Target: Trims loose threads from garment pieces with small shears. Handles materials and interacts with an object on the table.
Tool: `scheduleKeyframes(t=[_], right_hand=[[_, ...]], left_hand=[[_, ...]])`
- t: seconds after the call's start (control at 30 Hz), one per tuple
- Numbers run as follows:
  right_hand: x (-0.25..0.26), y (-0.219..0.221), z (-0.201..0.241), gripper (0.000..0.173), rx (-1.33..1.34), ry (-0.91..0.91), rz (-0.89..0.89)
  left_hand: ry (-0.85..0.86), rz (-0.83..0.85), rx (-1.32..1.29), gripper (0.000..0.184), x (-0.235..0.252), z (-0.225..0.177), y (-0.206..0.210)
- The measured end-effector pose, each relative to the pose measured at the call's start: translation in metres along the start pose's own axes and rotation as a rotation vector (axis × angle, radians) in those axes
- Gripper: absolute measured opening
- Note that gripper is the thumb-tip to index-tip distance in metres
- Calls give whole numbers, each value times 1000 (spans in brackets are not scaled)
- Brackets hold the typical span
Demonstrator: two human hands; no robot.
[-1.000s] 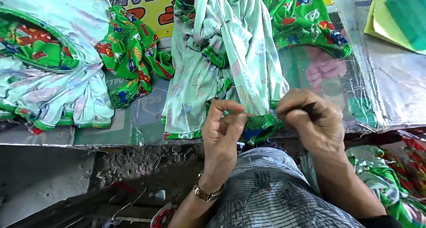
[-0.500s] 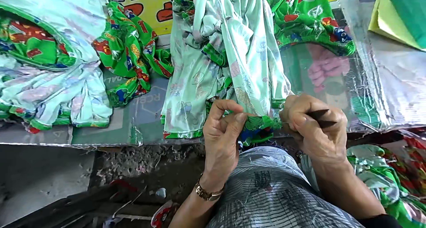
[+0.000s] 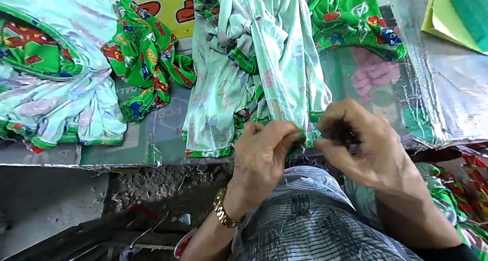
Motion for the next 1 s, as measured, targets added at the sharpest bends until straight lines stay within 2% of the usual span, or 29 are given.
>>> scheduleKeyframes(t=[0.07,0.37,0.5,0.7,0.9,1.0], right_hand=[[-2,0,-2,28,-144,29,53],[3,-2,-3,21,-135,-32,88],[6,0,-8,19,16,-53,115],[9,6,-16,17,301,-23,157],[10,11,-22,15,412,1,144],[10,17,-27,14,613,31,139]], left_hand=[[-9,1,-67,12,6,1,-4],[17,18,-189,9,18,-2,1],[16,34,-192,8,19,-1,3],[-48,-18,-350,6,19,6,8],[-61,-57,-426,6,20,10,17],[-142,-94,-531,5,19,13,20]])
Point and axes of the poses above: each hand's wrist, its own x-axis towards the middle knuckle, its own y-axis out of the palm, z = x × y, the point moved 4 cm from there along x, towards the middle knuckle, and after that the axes turned 10 degrees about -x, right-handed, at the moved point
